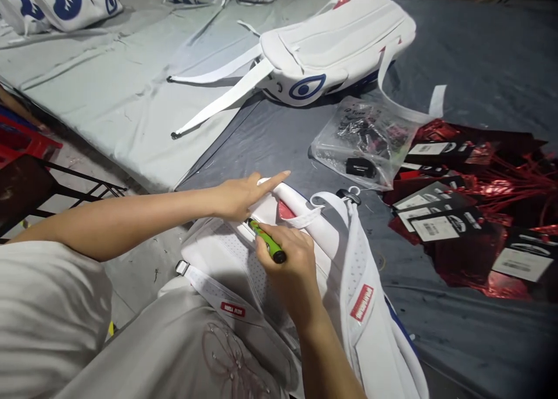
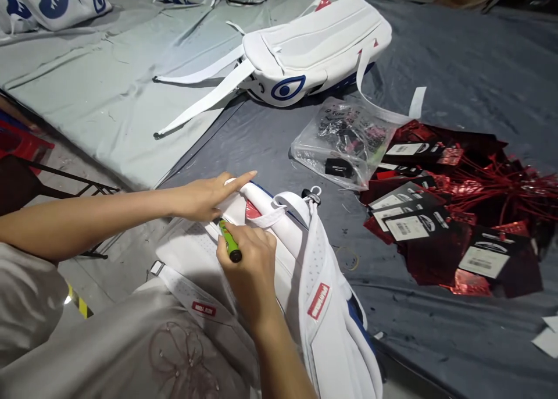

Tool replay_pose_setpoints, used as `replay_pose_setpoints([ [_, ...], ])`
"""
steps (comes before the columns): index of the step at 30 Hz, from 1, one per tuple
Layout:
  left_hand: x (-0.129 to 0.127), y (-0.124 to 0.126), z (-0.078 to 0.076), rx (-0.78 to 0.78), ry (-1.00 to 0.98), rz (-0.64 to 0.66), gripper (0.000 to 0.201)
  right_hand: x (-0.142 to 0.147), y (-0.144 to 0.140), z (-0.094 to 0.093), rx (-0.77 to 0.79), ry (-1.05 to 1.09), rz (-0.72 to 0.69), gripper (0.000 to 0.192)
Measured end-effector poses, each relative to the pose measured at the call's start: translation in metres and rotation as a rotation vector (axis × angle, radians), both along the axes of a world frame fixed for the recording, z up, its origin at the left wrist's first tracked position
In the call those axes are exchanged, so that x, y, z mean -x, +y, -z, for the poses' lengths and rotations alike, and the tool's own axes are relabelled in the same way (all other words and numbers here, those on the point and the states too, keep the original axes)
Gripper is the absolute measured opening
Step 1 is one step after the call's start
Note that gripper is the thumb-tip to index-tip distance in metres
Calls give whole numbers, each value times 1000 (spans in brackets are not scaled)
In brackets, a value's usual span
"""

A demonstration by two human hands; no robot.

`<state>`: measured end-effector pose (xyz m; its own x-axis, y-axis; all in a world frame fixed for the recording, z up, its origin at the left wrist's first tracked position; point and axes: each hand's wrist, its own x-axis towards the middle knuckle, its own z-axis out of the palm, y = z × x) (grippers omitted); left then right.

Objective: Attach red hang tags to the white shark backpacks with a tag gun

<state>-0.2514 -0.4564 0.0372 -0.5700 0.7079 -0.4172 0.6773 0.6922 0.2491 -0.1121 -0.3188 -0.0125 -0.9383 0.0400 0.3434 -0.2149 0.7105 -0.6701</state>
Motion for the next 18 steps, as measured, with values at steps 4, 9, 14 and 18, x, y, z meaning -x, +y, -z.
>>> replay_pose_setpoints([
  [4, 0, 3, -1, 15, 39, -10, 105, -2, -3, -3, -147, 37, 63, 20],
  [9, -2, 4, 0, 25, 90, -8, 103, -2, -7, -6, -178, -21, 68, 22],
  [14, -2, 4, 2, 30, 90, -12, 103, -3, -11, -7, -188, -73, 70, 23],
  [18, -3, 4, 2, 21, 87, -14, 101, -4, -11, -8, -192, -76, 66, 22],
])
